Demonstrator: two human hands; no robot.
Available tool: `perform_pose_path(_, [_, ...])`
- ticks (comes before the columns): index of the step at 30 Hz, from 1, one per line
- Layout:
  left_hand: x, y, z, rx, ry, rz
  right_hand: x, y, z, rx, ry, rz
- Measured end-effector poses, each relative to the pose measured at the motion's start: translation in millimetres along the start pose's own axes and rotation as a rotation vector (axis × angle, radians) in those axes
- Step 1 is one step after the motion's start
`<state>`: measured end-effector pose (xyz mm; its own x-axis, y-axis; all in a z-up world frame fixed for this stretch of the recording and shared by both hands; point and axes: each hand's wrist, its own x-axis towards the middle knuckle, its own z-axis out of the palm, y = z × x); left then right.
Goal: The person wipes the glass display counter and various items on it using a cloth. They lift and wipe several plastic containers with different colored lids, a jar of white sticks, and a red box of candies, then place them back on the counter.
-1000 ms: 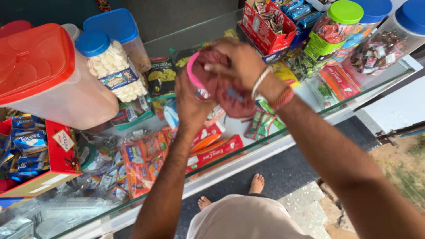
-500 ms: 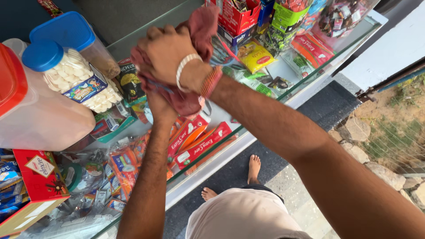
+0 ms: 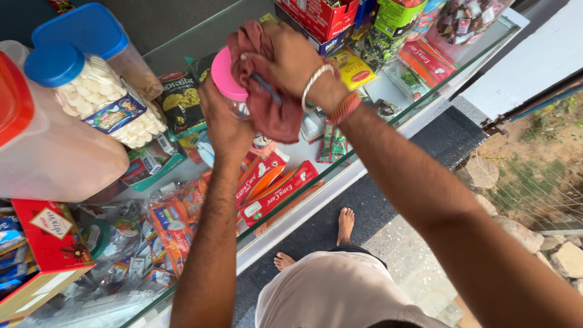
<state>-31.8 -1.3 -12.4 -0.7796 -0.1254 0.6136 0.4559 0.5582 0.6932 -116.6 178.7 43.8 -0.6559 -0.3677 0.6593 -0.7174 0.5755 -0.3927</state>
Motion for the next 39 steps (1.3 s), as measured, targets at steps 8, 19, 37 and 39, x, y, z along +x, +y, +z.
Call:
perform_pose_path(8, [-6, -37, -2, -0.067, -0.032, 0.163, -24, -88, 0, -0.307, 0.1, -0.09])
perform_pose_path(19, [-5, -52, 5, 0.083, 0.039, 0.256, 76, -42, 31, -0.153, -0.323, -0.083])
perform_pose_path(37, [-1, -33, -4, -0.139, -0.109, 0.082, -13, -70, -7, -0.299, 0.057, -0.075])
perform_pose_path(39, [0, -46, -3, -0.18, -0.116, 0.113, -2, -88, 7, -0.471, 0.112, -0.096])
